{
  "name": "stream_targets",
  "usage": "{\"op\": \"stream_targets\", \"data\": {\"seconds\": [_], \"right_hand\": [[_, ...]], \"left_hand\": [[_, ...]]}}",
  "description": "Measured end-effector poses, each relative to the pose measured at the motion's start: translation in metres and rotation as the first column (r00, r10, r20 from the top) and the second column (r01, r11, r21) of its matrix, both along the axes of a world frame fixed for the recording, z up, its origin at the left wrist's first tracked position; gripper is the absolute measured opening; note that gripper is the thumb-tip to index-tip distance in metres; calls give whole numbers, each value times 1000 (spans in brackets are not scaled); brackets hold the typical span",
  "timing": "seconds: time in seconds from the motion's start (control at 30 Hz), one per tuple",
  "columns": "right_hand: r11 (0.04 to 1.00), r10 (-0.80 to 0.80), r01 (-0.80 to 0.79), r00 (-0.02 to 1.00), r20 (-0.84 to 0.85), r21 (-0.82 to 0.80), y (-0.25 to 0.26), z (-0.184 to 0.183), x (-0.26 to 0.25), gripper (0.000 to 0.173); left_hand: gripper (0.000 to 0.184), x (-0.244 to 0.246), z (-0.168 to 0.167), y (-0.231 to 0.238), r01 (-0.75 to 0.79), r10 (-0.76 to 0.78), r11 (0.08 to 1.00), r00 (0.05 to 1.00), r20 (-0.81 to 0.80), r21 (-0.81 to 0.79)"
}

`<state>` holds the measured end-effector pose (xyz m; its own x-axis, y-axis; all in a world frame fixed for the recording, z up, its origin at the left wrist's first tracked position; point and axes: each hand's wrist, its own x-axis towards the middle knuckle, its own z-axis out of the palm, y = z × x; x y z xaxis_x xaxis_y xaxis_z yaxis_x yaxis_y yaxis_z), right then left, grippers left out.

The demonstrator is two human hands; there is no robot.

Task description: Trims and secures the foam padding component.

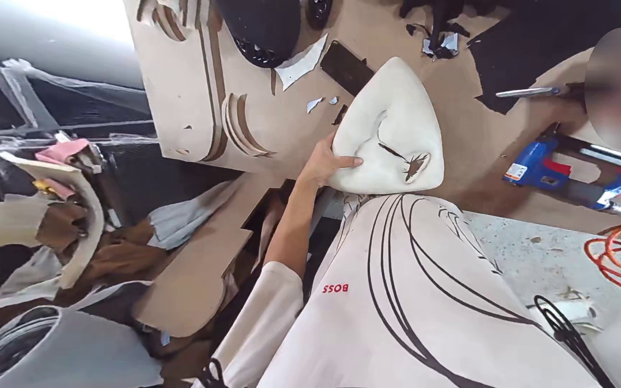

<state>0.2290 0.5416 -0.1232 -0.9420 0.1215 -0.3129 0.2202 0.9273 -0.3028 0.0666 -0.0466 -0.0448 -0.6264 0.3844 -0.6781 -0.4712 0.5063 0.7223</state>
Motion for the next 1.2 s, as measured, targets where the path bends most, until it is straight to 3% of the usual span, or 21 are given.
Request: {"op": "stream_targets", "data": {"seconds": [0.07, 0.1, 0.13, 0.17, 0.2, 0.23, 0.27, 0.3, 0.4, 0.57, 0.83, 1.0, 1.2], "right_hand": [[989, -79, 85, 996, 50, -120, -12, 14, -1, 42], [950, -144, 171, 982, 119, -261, -29, 36, -2, 34], [826, -176, 286, 949, 261, -486, -55, 67, 0, 23], [618, -124, 390, 906, 406, -682, -85, 97, 4, 27], [431, -63, 462, 872, 485, -775, -119, 120, 11, 31], [341, -21, 493, 855, 518, -800, -154, 134, 19, 30], [338, 0, 475, 864, 504, -813, -184, 140, 28, 27], [394, 21, 425, 883, 470, -815, -211, 141, 35, 27], [541, 74, 361, 880, 470, -760, -256, 127, 45, 49], [458, 100, 427, 847, 522, -780, -272, 122, 40, 51], [426, 96, 421, 860, 502, -801, -288, 124, 28, 41], [412, 93, 405, 873, 480, -816, -293, 125, 28, 45], [334, 38, 486, 849, 526, -808, -305, 127, 33, 40]], "left_hand": [[78, 4, 11, 1, -31, 32, 999, 999, -29, 43], [78, 5, 16, 2, -49, 51, 998, 998, -44, 48], [78, 9, 22, 2, -68, 71, 996, 996, -60, 49], [76, 12, 26, 3, -87, 92, 995, 993, -80, 54], [74, 16, 27, 3, -106, 112, 993, 988, -107, 56], [73, 20, 27, 4, -127, 133, 990, 982, -137, 54], [73, 24, 25, 4, -144, 150, 989, 974, -169, 43], [73, 27, 23, 5, -157, 160, 987, 967, -196, 34], [69, 39, 22, 5, -160, 158, 987, 953, -258, 13], [68, 41, 38, -3, -97, 96, 995, 950, -298, 14], [68, 37, 46, -13, -119, 139, 988, 965, -223, 102], [71, 35, 47, -13, -110, 132, 986, 973, -187, 122], [72, 32, 48, -8, -80, 98, 993, 971, -219, 93]]}}
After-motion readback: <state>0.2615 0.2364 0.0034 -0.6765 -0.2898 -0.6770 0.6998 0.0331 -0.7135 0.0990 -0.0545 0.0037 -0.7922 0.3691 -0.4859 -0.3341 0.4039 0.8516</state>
